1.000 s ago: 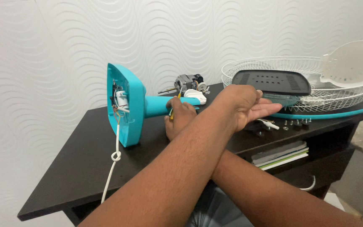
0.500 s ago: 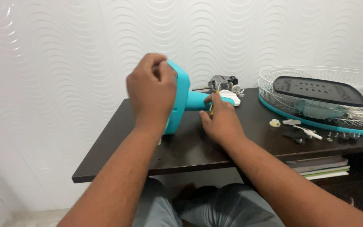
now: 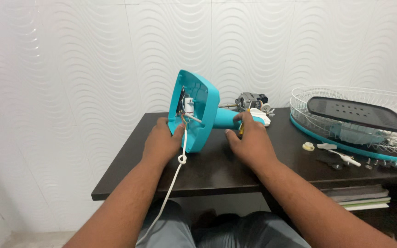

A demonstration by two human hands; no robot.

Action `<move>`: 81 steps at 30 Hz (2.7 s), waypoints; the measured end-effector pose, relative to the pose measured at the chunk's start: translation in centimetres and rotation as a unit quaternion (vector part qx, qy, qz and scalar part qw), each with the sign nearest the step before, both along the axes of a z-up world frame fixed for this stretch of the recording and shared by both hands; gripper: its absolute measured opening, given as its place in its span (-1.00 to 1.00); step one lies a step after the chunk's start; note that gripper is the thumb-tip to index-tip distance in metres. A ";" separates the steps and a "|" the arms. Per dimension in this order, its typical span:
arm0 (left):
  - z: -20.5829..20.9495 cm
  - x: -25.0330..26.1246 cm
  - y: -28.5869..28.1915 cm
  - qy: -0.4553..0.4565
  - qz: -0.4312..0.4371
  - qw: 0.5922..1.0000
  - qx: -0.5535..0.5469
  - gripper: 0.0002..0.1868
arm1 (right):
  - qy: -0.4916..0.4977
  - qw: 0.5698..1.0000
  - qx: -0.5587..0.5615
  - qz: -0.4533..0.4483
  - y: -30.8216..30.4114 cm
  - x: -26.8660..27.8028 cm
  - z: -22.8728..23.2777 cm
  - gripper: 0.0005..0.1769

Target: The person disassembles a small teal electronic device on a table. They use a screwdriver to remove screws from the back cover, separate the casing, and then detach internal components including a switch and wiring.

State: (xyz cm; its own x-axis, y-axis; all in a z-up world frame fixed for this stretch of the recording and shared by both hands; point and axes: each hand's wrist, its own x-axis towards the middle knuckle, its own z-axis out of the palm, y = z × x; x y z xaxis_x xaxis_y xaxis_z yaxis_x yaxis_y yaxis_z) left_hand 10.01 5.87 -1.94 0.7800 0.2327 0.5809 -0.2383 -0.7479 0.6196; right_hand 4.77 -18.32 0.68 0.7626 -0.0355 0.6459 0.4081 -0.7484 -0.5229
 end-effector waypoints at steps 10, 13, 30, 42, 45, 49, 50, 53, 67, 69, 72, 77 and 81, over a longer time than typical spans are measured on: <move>1.5 -1.5 -0.8 0.025 -0.018 0.999 -0.043 -0.30 | -0.155 0.977 0.035 0.143 0.5 -0.3 -0.1 -0.45; 1.5 -1.0 -1.0 0.027 -0.023 0.998 -0.045 -0.31 | -0.142 0.979 0.033 0.145 1.0 -0.3 -0.2 -0.34; 2.8 -3.6 -4.2 0.198 -0.063 0.969 -0.133 -0.20 | -0.116 0.943 0.121 0.287 3.0 2.2 5.2 0.02; -5.7 1.6 -1.5 0.111 -0.136 0.977 -0.117 -0.20 | 0.023 0.908 0.289 0.304 6.4 4.5 7.5 -0.43; -4.7 0.6 -1.4 0.101 -0.140 0.977 -0.122 -0.21 | 0.028 0.914 0.284 0.288 6.6 4.3 7.7 -0.43; -1.5 -2.5 -2.5 0.158 -0.080 0.975 -0.130 -0.23 | 0.012 0.913 0.247 0.326 5.8 3.6 7.1 -0.37; -0.8 -3.0 -3.0 0.191 -0.049 0.971 -0.139 -0.28 | 0.004 0.916 0.228 0.331 5.5 3.4 6.8 -0.36; 1.0 -4.4 -3.8 0.095 -0.060 0.986 -0.122 -0.41 | -0.076 0.930 0.104 0.343 4.6 3.8 5.8 -0.41; 3.4 -7.0 -5.0 -0.008 -0.085 0.996 -0.023 -0.58 | -0.093 0.973 0.165 0.136 3.9 -1.4 1.8 0.04; 3.7 -7.0 -5.0 0.003 -0.076 0.997 -0.023 -0.60 | -0.110 0.977 0.144 0.115 3.0 -1.7 1.4 0.00; 3.5 -6.8 -4.6 -0.009 -0.062 0.997 -0.033 -0.61 | -0.106 0.982 0.128 0.084 1.8 -2.1 0.6 -0.03; 1.7 -4.8 -3.5 -0.142 -0.004 0.990 -0.021 -0.64 | -0.087 0.984 0.125 0.092 -1.1 -1.4 -0.2 -0.11; 0.2 -3.0 -2.1 -0.296 0.095 0.950 0.014 -0.47 | -0.043 0.971 0.151 0.179 -4.1 0.2 -0.7 -0.29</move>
